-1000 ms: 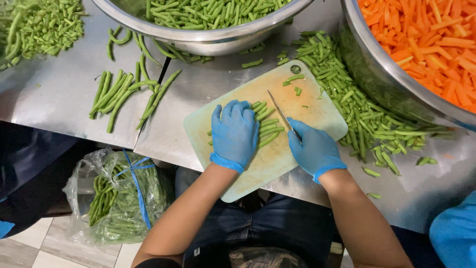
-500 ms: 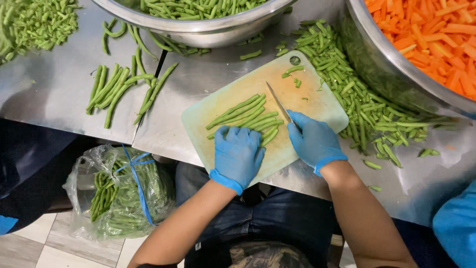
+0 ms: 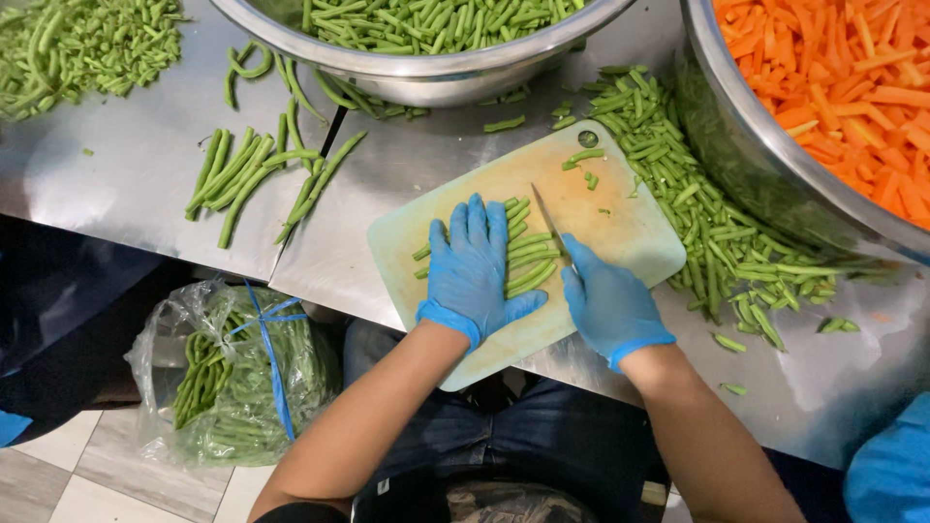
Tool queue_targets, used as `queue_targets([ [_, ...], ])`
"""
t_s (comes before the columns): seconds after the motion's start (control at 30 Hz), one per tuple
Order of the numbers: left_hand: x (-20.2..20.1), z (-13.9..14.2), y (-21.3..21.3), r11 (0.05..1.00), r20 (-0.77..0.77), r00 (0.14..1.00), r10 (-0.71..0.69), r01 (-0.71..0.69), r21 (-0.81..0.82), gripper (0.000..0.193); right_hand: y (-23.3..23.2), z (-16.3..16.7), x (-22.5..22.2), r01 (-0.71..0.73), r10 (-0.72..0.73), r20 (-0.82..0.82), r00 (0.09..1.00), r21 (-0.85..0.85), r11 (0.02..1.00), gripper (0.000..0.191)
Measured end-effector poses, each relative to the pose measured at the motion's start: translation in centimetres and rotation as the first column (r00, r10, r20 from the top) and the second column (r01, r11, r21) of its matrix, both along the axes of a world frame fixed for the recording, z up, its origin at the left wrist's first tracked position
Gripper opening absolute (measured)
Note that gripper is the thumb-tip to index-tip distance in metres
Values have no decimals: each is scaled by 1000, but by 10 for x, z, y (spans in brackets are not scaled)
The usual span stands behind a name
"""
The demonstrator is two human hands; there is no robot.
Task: The person, wearing blue gloves, cuts whole green beans into short pieces with a knife on a cutting board, gathering beans by hand and pushing the cut pieces toward a pile beside the board. Cut beans accumulate in a large metal bowl while a second worker handles a bag of beans nearby.
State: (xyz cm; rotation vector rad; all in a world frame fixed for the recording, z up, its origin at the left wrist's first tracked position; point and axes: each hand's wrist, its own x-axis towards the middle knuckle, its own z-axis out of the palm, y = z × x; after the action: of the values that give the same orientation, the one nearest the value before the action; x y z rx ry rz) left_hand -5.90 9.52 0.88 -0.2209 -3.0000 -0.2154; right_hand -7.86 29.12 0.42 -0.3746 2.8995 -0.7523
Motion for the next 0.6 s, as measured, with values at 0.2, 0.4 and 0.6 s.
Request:
queue_targets([
  [0.2,-3,-12,4,999,-34,999,-22,21,-26,124,0,-6,-1,-25,29,48,998,-88,996,46],
  [0.4,-5,-21,7,999,-81,997,-10,6,-51,117,2,2,-4,-127,127,4,992,-16,992,50],
  [0.6,-6,-23,8,998,-84,996,-32,27,-55,113,-1,16,-3,-26,23,54,998,62,998,48],
])
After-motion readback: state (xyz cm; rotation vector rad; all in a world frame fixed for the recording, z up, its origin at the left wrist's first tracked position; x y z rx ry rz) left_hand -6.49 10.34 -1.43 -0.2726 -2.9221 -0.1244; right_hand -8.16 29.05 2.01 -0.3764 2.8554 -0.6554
